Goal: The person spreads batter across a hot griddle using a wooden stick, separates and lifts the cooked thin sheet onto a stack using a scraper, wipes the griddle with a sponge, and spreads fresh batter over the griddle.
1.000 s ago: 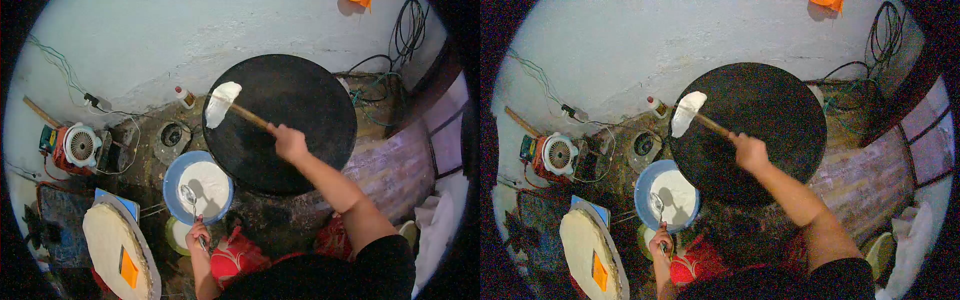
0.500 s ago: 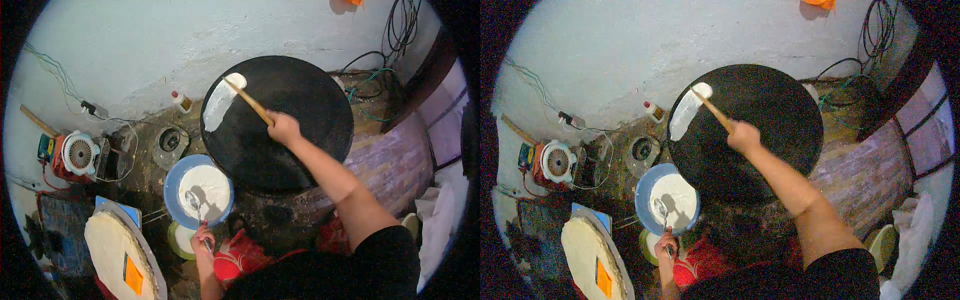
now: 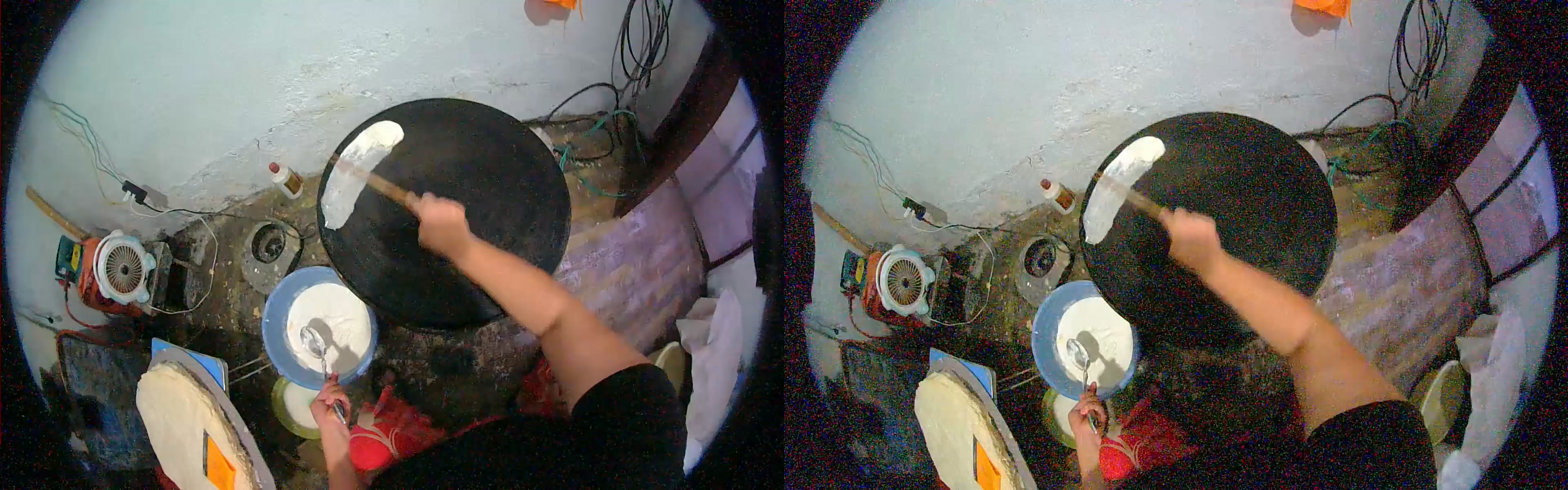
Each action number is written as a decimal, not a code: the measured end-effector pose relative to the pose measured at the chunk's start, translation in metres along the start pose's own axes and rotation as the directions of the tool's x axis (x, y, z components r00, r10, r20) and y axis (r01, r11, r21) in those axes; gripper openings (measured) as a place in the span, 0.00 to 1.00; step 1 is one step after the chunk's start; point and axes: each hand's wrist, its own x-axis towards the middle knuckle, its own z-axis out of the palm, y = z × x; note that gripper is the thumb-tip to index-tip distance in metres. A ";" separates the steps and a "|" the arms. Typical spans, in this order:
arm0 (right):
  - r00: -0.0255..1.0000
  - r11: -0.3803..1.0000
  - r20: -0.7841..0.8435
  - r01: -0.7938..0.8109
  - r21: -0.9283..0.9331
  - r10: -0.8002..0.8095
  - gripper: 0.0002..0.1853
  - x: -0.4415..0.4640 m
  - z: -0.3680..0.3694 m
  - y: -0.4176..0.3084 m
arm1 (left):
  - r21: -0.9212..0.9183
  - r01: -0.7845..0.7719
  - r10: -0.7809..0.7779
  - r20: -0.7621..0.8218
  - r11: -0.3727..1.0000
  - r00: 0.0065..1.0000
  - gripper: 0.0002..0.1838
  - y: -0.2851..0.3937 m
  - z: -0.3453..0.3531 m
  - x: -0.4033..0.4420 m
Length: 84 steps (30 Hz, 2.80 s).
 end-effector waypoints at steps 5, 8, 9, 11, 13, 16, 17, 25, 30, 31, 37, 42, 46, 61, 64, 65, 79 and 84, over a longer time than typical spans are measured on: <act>0.973 0.971 -0.048 -0.223 0.087 0.227 0.20 0.019 -0.016 0.041 | 0.201 -0.203 0.212 -0.025 0.958 0.977 0.15 0.003 -0.013 0.003; 0.985 0.957 0.013 -0.173 0.235 0.175 0.23 -0.015 -0.003 0.021 | -0.039 0.004 -0.003 0.043 0.999 0.999 0.16 -0.001 0.001 -0.001; 0.999 0.979 -0.002 -0.050 0.197 0.051 0.24 -0.025 -0.009 0.015 | -0.038 0.005 -0.003 0.041 0.999 0.999 0.16 -0.005 0.004 0.000; 0.987 0.978 -0.048 -0.157 -0.138 0.152 0.27 0.002 -0.009 0.044 | 0.075 -0.049 0.047 0.033 0.996 0.998 0.18 -0.005 0.005 -0.002; 0.964 0.957 -0.017 -0.267 -0.112 0.267 0.26 0.018 -0.033 0.072 | 0.022 -0.025 0.025 -0.005 0.999 1.000 0.16 -0.003 0.005 -0.006; 0.918 0.905 0.045 -0.396 0.155 0.394 0.26 0.011 -0.028 0.050 | 0.022 0.002 0.000 -0.051 1.000 0.999 0.16 0.003 0.003 0.000; 0.917 0.902 0.070 -0.399 0.164 0.393 0.26 0.007 -0.023 0.034 | 0.003 0.026 -0.026 -0.019 1.000 0.999 0.16 0.006 -0.001 0.005; 0.961 0.953 -0.073 -0.273 -0.129 0.265 0.21 0.026 -0.027 0.071 | 0.378 -0.091 0.092 0.013 0.921 0.996 0.14 0.015 -0.009 0.004; 0.997 0.993 0.020 -0.078 0.087 0.076 0.29 -0.036 -0.012 0.017 | 0.053 -0.002 0.004 -0.039 0.999 0.999 0.15 0.001 0.003 0.006; 0.996 0.992 0.026 -0.085 0.092 0.083 0.29 -0.026 -0.009 0.029 | 0.103 -0.049 0.056 -0.065 0.993 0.996 0.16 0.000 0.005 0.004; 0.912 0.911 -0.051 -0.409 -0.058 0.406 0.25 -0.004 -0.028 0.077 | 0.029 0.045 -0.044 -0.029 0.999 0.999 0.16 0.010 -0.001 0.004; 0.991 0.975 -0.072 -0.127 -0.180 0.116 0.22 0.030 0.001 0.041 | 0.076 -0.010 0.013 -0.039 0.997 0.999 0.16 -0.001 0.006 0.003; 0.945 0.930 -0.100 -0.325 -0.172 0.312 0.24 0.025 -0.023 0.089 | 0.277 -0.082 0.092 -0.024 0.957 0.995 0.14 0.023 -0.014 0.004; 0.928 0.926 -0.043 -0.373 -0.060 0.371 0.26 -0.019 -0.029 0.053 | 0.421 -0.105 0.100 0.035 0.901 0.994 0.17 0.025 -0.017 0.017; 0.974 0.943 -0.174 -0.189 -0.273 0.144 0.20 0.024 -0.001 0.067 | 0.268 -0.062 0.071 -0.025 0.961 0.997 0.17 0.016 -0.007 0.009; 0.948 0.926 -0.238 -0.272 -0.260 0.211 0.19 0.036 0.005 0.089 | 0.275 -0.066 0.078 -0.032 0.959 0.996 0.17 0.015 -0.010 0.005; 0.910 0.731 -0.104 -0.251 0.634 0.402 0.15 -0.061 -0.053 0.197 | 0.518 -0.256 0.295 0.009 0.816 0.956 0.19 0.027 -0.006 -0.003; 0.830 0.616 0.052 -0.452 0.645 0.555 0.20 -0.008 -0.019 0.250 | 0.281 -0.144 0.155 -0.016 0.949 0.988 0.15 0.030 0.015 -0.036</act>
